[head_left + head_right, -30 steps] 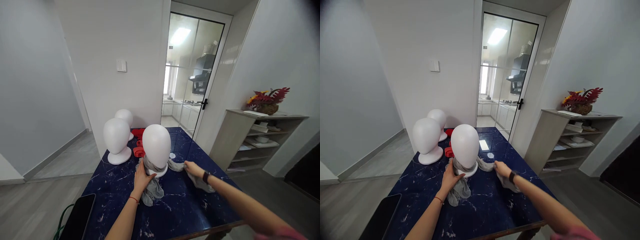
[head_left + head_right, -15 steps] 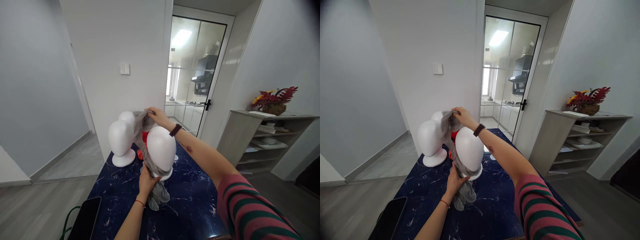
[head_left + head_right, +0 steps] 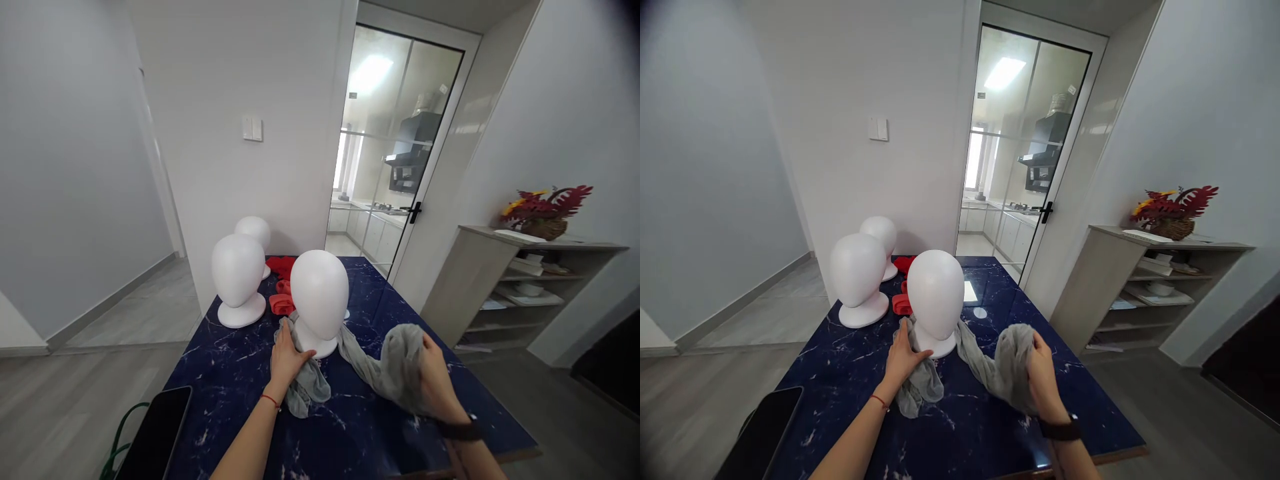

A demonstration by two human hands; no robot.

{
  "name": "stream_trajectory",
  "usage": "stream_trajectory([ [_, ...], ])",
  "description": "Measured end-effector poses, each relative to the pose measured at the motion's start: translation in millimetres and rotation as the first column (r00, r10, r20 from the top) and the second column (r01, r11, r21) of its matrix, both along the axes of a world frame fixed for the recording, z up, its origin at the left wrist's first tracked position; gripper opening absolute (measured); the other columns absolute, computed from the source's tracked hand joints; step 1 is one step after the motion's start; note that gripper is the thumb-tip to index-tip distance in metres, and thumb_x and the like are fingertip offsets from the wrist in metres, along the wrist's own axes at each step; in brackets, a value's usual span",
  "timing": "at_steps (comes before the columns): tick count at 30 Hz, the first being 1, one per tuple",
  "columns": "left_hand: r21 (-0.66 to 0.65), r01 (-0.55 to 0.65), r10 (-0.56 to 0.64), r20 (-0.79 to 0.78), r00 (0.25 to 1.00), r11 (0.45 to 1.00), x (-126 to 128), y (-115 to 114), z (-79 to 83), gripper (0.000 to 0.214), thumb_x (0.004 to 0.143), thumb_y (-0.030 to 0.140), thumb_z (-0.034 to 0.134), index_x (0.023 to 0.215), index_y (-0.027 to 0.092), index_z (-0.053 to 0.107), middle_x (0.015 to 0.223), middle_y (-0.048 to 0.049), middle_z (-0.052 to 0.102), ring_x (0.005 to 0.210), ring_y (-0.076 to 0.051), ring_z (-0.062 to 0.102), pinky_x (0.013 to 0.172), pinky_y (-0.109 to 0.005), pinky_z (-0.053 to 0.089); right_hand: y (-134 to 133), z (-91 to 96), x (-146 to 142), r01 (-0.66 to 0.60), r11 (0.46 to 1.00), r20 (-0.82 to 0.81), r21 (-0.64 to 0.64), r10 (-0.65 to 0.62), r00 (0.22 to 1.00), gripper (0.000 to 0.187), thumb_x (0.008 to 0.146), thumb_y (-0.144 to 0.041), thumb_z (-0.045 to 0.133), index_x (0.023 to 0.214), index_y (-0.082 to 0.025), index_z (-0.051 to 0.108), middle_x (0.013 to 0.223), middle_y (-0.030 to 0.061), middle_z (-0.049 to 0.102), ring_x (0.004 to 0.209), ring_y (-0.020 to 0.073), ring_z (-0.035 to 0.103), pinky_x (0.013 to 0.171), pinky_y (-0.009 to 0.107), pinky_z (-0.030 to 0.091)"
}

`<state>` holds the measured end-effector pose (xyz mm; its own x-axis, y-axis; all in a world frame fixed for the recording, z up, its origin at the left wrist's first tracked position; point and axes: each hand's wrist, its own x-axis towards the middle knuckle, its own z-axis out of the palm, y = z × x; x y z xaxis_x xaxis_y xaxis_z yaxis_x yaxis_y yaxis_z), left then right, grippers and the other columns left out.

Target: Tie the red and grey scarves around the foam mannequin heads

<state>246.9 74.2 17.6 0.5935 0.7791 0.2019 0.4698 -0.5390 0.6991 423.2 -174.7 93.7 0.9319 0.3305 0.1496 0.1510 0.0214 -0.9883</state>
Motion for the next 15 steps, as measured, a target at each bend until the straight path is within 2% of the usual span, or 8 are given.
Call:
stream_trajectory([
  [3,0.039,0.008,-0.007,-0.024,1.0,0.999,-0.6,1.4,-2.9,0.105,0.063,0.048,0.07,0.144,0.013,0.013,0.148,-0.0202,0.029,0.133,-0.033,0.033,0.102,-0.043,0.035,7.2,-43.6,2.6,-0.003,0.985,0.048,-0.173,0.011,0.999,0.05,0.073,-0.053,0.051,0.103,-0.015,0.064,0.11,0.0119,0.066,0.105,0.0281,0.058,0.092,0.04,0.045],
  [6,0.092,0.039,-0.036,-0.036,0.999,0.995,-1.4,3.5,-7.7,0.098,0.065,0.052,0.066,0.143,0.013,0.019,0.144,-0.0193,0.035,0.131,-0.032,0.035,0.101,-0.041,0.035,14.9,-67.9,-10.0,-0.144,0.909,0.173,-0.392,0.226,0.959,0.061,0.08,-0.055,0.042,0.126,-0.017,0.052,0.134,0.0116,0.051,0.126,0.0263,0.044,0.106,0.041,0.032],
  [8,0.119,0.052,-0.045,-0.057,0.997,0.991,-1.8,3.9,-9.3,0.094,0.067,0.054,0.063,0.142,0.013,0.024,0.139,-0.0188,0.041,0.129,-0.032,0.038,0.099,-0.041,0.036,21.5,-75.7,-17.1,-0.172,0.799,0.273,-0.576,0.386,0.881,0.066,0.079,-0.051,0.048,0.137,-0.02,0.041,0.143,0.0098,0.04,0.133,0.0261,0.034,0.108,0.043,0.028],
  [9,0.13,0.048,-0.039,-0.071,0.997,0.99,-2.1,3.5,-8.8,0.092,0.068,0.056,0.061,0.141,0.013,0.026,0.136,-0.0186,0.043,0.127,-0.032,0.039,0.097,-0.041,0.037,26.2,-77.7,-18.0,-0.14,0.731,0.31,-0.668,0.443,0.841,0.068,0.078,-0.048,0.053,0.139,-0.023,0.038,0.145,0.0092,0.036,0.134,0.0271,0.031,0.108,0.045,0.028],
  [11,0.166,0.018,-0.001,-0.104,0.995,0.986,-3.4,1.2,-4.7,0.088,0.07,0.06,0.057,0.141,0.015,0.03,0.13,-0.0174,0.047,0.123,-0.033,0.041,0.095,-0.043,0.037,39.9,-78.3,-13.1,-0.033,0.604,0.352,-0.796,0.508,0.786,0.069,0.076,-0.039,0.058,0.14,-0.026,0.035,0.144,0.0098,0.037,0.133,0.0294,0.032,0.103,0.046,0.031],
  [12,0.201,-0.006,0.029,-0.116,0.993,0.98,-4.7,-0.8,-1.0,0.084,0.071,0.061,0.055,0.14,0.017,0.033,0.127,-0.0164,0.048,0.12,-0.033,0.042,0.094,-0.044,0.036,48.7,-77.1,-7.6,0.013,0.556,0.361,-0.831,0.521,0.774,0.068,0.077,-0.034,0.057,0.14,-0.025,0.035,0.14,0.0109,0.041,0.129,0.0294,0.037,0.1,0.045,0.034],
  [13,0.249,-0.03,0.062,-0.12,0.991,0.968,-6.4,-3.0,3.7,0.079,0.073,0.062,0.053,0.138,0.02,0.038,0.124,-0.0152,0.05,0.118,-0.033,0.042,0.094,-0.046,0.035,58.3,-75.3,-0.9,0.05,0.526,0.37,-0.849,0.524,0.767,0.064,0.078,-0.029,0.055,0.139,-0.024,0.037,0.134,0.0116,0.047,0.123,0.0284,0.043,0.096,0.042,0.037],
  [15,0.361,-0.091,0.133,-0.094,0.987,0.928,-10.7,-7.2,14.3,0.065,0.076,0.061,0.049,0.129,0.023,0.05,0.12,-0.0141,0.05,0.114,-0.033,0.043,0.093,-0.048,0.034,77.8,-71.3,13.0,0.111,0.514,0.401,-0.851,0.497,0.77,0.052,0.08,-0.022,0.051,0.132,-0.021,0.046,0.118,0.0113,0.057,0.108,0.0255,0.054,0.087,0.035,0.041],
])
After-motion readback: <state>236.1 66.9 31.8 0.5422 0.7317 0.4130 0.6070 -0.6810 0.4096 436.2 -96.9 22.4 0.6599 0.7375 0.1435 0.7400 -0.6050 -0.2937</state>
